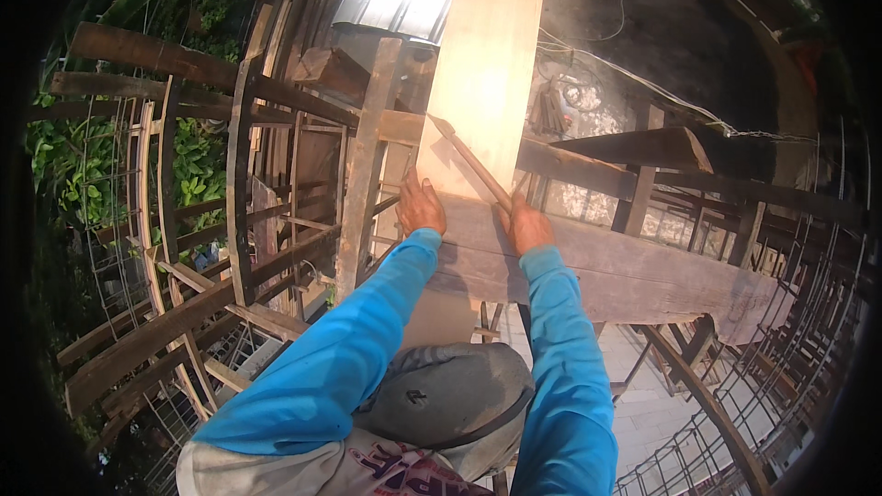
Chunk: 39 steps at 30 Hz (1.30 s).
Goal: The person hammers a nail into a wooden plank, retrieves more nails from a bucket, and then moves a long wooden beam to position it across a metal rebar structure.
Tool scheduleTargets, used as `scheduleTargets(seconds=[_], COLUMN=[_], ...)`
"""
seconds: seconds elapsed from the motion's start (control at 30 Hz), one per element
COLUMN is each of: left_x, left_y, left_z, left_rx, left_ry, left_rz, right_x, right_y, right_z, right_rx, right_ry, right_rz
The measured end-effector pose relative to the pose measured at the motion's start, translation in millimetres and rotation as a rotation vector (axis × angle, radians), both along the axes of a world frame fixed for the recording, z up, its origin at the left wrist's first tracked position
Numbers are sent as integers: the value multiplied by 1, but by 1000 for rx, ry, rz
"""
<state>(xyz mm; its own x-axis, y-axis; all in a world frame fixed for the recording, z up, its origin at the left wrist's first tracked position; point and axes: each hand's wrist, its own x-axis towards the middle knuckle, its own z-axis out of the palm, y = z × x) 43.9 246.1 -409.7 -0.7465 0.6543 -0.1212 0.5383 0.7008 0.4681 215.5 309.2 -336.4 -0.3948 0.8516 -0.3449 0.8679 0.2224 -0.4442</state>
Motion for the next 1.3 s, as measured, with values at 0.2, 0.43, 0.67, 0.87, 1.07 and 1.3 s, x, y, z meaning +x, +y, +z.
scheduleTargets(seconds=[0.2,0.43,0.67,0.87,1.07,1.3], left_x=[-4,-4,-6,-7,-4,-3], left_y=[-4,-3,-1,-2,0,-2], left_z=[-1,-6,-4,0,-1,-2], left_rx=[-5,39,-33,-23,3,-37], left_ry=[-7,105,17,53,12,33], left_rz=[13,-20,-70,-46,-48,-53], right_x=[10,28,19,5,14,18], right_y=[14,60,83,78,109,85], right_z=[27,12,-9,11,-17,0], right_rx=[46,173,49,65,154,221], right_ry=[189,-57,-119,282,-276,136], right_rz=[-23,156,164,111,308,161])
